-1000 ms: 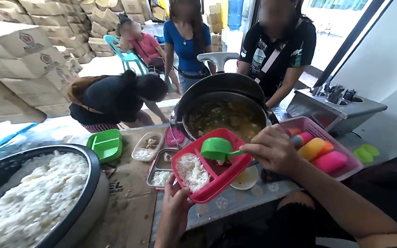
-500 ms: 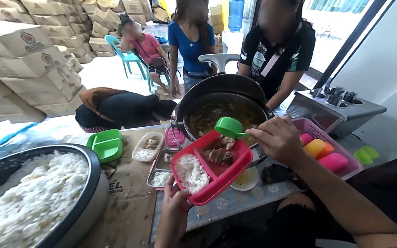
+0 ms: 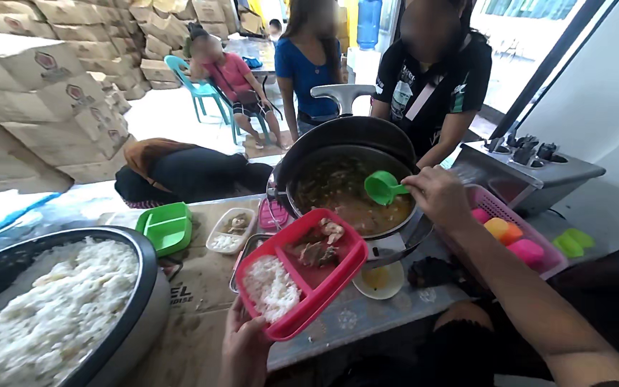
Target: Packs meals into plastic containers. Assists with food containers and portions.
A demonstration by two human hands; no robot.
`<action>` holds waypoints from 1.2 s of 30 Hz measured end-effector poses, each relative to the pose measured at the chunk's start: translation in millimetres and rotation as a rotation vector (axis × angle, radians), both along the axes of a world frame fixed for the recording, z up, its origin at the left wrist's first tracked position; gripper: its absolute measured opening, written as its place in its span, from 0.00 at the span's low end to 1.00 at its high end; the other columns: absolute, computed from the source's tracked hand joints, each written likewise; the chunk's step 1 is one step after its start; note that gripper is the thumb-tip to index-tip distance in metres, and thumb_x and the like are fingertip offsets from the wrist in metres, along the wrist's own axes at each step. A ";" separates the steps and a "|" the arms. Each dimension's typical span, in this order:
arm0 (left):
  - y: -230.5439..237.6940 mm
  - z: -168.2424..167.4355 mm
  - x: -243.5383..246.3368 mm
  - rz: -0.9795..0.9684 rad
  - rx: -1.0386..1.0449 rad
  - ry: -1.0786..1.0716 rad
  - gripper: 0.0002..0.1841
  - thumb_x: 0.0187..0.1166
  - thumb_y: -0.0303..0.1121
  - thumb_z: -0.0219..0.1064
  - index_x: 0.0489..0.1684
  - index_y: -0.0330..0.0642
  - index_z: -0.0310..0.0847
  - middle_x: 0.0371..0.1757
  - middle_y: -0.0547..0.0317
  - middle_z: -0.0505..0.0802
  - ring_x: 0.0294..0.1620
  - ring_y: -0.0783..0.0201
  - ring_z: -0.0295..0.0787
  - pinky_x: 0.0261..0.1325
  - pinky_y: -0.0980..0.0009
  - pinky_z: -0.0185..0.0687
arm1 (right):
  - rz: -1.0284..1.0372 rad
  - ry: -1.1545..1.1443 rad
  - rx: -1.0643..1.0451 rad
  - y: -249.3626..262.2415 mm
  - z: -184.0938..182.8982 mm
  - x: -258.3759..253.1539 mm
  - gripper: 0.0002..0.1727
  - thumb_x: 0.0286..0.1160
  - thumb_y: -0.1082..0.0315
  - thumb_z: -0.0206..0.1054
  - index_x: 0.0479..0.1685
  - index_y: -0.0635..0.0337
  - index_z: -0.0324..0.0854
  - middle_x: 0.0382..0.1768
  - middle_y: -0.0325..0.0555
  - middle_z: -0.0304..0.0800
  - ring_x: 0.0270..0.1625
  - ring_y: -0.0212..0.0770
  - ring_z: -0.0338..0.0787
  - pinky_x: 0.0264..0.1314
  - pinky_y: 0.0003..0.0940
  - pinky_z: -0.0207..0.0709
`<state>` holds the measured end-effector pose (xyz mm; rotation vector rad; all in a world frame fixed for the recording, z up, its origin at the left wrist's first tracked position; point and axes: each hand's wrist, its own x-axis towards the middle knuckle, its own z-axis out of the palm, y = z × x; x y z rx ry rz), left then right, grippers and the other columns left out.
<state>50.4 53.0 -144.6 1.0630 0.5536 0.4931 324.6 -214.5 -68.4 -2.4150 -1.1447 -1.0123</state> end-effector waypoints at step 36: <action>36.9 -12.1 -39.1 0.104 0.006 -0.139 0.18 0.74 0.20 0.43 0.57 0.51 0.64 0.42 0.74 0.93 0.42 0.77 0.93 0.41 0.73 0.92 | -0.108 1.338 0.149 42.1 -46.5 50.9 0.14 0.88 0.67 0.62 0.61 0.68 0.84 0.54 0.57 0.87 0.49 0.41 0.82 0.60 0.39 0.75</action>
